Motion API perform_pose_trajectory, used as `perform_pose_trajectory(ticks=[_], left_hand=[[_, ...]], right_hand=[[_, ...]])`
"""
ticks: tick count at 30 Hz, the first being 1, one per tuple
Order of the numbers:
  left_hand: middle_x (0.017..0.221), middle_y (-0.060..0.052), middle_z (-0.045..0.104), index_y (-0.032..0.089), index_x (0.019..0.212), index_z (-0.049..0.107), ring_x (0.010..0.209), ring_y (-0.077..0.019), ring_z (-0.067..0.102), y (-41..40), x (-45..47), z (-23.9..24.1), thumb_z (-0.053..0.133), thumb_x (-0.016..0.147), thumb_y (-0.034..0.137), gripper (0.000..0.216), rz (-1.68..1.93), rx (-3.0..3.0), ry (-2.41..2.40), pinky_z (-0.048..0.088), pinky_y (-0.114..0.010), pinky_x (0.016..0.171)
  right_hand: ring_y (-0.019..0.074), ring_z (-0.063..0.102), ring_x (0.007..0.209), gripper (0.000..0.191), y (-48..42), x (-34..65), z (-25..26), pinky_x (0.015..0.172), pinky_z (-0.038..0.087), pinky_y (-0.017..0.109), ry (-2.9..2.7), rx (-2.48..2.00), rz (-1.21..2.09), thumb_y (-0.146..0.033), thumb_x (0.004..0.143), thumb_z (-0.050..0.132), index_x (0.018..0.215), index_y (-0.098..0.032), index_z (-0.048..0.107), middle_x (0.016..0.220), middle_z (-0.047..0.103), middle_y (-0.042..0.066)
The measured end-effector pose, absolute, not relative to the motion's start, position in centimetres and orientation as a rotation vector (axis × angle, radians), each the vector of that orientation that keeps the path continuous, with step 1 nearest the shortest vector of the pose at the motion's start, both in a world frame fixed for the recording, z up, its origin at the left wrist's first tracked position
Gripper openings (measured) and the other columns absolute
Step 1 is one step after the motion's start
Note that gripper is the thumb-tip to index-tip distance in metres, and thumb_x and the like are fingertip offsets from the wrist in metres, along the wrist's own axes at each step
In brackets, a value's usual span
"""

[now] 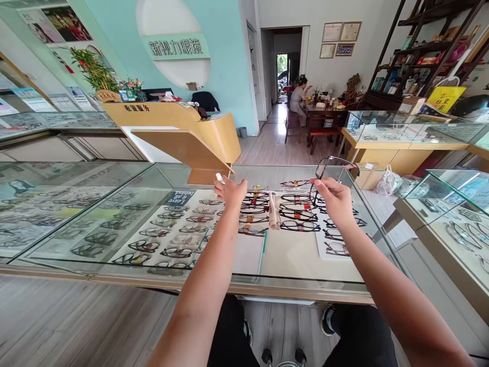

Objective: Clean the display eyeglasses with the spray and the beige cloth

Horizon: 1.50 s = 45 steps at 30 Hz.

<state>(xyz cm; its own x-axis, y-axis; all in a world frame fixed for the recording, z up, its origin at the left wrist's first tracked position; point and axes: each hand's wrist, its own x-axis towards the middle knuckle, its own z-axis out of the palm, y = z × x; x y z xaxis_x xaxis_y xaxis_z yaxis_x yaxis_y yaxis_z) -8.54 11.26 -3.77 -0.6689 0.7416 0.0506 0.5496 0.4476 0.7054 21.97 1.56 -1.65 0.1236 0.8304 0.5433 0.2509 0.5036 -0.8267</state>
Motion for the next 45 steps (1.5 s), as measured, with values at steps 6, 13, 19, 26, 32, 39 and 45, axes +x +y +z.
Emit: perform_pose_trajectory(ticks=[6,13,19,26,32,39,45], left_hand=[[0.181,-0.027,0.023,0.013,0.172,0.033,0.164,-0.0495,0.025,10.3,-8.2,-2.8,0.073,0.088,0.041,0.096,1.202,1.193,2.492,0.031,-0.072,0.127],[0.171,-0.018,0.039,0.024,0.164,0.047,0.156,-0.0371,0.045,7.5,-5.8,-1.4,0.069,0.091,0.018,0.077,1.993,1.694,2.034,0.038,-0.056,0.129],[0.171,-0.013,0.043,0.038,0.173,0.030,0.123,-0.0242,0.072,5.5,-2.3,-1.7,0.059,0.108,0.033,0.071,1.997,1.792,1.019,0.059,-0.040,0.109],[0.139,-0.010,0.073,0.026,0.133,0.065,0.128,-0.0292,0.073,5.0,0.1,-2.1,0.088,0.087,0.035,0.052,1.425,1.127,0.572,0.059,-0.044,0.109],[0.102,-0.002,0.073,0.031,0.128,0.066,0.091,-0.0190,0.073,4.4,-0.2,-1.2,0.075,0.088,0.019,0.043,1.137,0.811,0.421,0.061,-0.033,0.074],[0.076,-0.003,0.052,0.019,0.081,0.062,0.072,-0.0201,0.059,4.1,-1.2,-0.1,0.056,0.093,0.079,0.061,0.952,0.719,0.316,0.053,-0.034,0.061],[0.078,-0.006,0.054,0.024,0.075,0.054,0.078,-0.0240,0.060,4.5,-0.8,-0.5,0.040,0.091,0.090,0.069,1.090,1.029,0.567,0.059,-0.043,0.072]], right_hand=[[0.0235,0.062,0.087,0.042,1.6,22.0,-1.6,0.078,0.041,0.039,-1.419,-0.999,0.560,-0.063,0.097,0.073,0.089,-0.024,0.086,0.091,0.079,0.006],[0.0233,0.062,0.087,0.041,1.6,21.9,-1.7,0.079,0.040,0.040,-1.431,-0.990,0.560,-0.062,0.099,0.071,0.091,-0.025,0.087,0.091,0.078,0.005],[0.0242,0.064,0.089,0.038,1.7,21.8,-1.9,0.081,0.042,0.040,-1.431,-0.959,0.611,-0.062,0.098,0.073,0.092,-0.027,0.088,0.089,0.078,0.004],[0.0248,0.064,0.094,0.041,1.6,21.6,-1.9,0.086,0.044,0.040,-1.438,-0.951,0.742,-0.066,0.097,0.073,0.097,-0.028,0.088,0.098,0.080,0.005],[0.0247,0.062,0.094,0.047,1.4,21.5,-1.7,0.087,0.046,0.038,-1.454,-0.944,0.828,-0.072,0.096,0.071,0.097,-0.027,0.086,0.099,0.077,0.004],[0.0217,0.055,0.085,0.048,1.0,21.2,-1.3,0.080,0.044,0.036,-1.535,-0.908,0.895,-0.071,0.096,0.071,0.094,-0.025,0.085,0.091,0.070,0.004],[0.0214,0.056,0.083,0.050,0.9,21.0,-1.4,0.081,0.046,0.036,-1.573,-0.871,0.954,-0.073,0.095,0.070,0.089,-0.025,0.083,0.088,0.070,0.004]])
